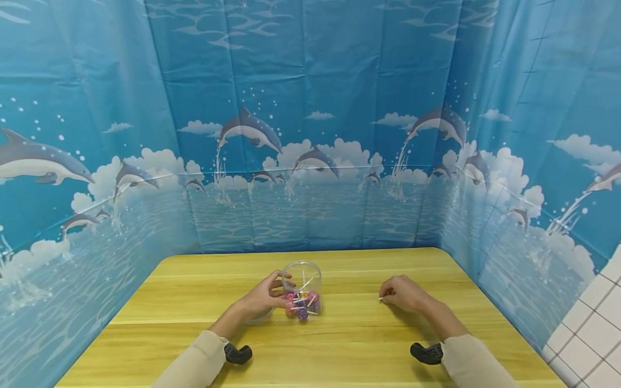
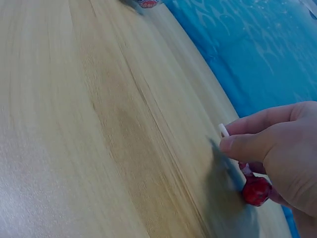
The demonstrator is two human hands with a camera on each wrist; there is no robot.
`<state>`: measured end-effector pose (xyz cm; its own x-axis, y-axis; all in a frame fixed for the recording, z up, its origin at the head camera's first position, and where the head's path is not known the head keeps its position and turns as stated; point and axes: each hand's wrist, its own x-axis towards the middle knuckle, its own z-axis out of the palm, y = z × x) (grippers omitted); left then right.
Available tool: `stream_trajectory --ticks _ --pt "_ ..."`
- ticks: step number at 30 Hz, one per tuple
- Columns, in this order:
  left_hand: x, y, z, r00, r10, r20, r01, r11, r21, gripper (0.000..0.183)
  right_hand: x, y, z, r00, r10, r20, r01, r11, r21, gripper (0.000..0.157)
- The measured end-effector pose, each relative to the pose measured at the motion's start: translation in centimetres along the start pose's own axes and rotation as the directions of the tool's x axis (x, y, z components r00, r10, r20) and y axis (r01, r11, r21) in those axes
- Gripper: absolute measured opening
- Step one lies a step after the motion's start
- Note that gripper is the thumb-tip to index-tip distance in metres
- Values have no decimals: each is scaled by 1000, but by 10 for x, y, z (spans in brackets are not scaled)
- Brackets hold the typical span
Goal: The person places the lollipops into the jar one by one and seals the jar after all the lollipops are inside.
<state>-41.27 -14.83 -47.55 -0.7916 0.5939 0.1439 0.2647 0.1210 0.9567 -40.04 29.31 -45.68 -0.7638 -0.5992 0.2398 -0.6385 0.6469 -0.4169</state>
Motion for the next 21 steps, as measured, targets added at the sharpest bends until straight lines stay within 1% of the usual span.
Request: stream_trajectory --ticks 6,13,16,18,21 --pt "-1 2 1 1000 -8 -3 8 1000 3 64 0 2 -3 999 -6 -41 6 1000 -6 6" --pt "-3 3 1 1000 -19 -21 19 1000 5 64 3 0 -19 993 -5 -117 -6 995 -95 5" --pt "-3 3 2 1000 -21 -14 21 1000 4 63 3 -4 -25 989 -2 -146 -14 994 -109 9" --pt "-3 3 2 1000 -16 -10 16 1000 8 63 3 -7 -27 984 2 -178 -20 995 -100 9" --pt "-2 4 3 1000 -15 -7 15 1000 8 63 4 -12 -28 969 41 -242 -53 998 -42 5"
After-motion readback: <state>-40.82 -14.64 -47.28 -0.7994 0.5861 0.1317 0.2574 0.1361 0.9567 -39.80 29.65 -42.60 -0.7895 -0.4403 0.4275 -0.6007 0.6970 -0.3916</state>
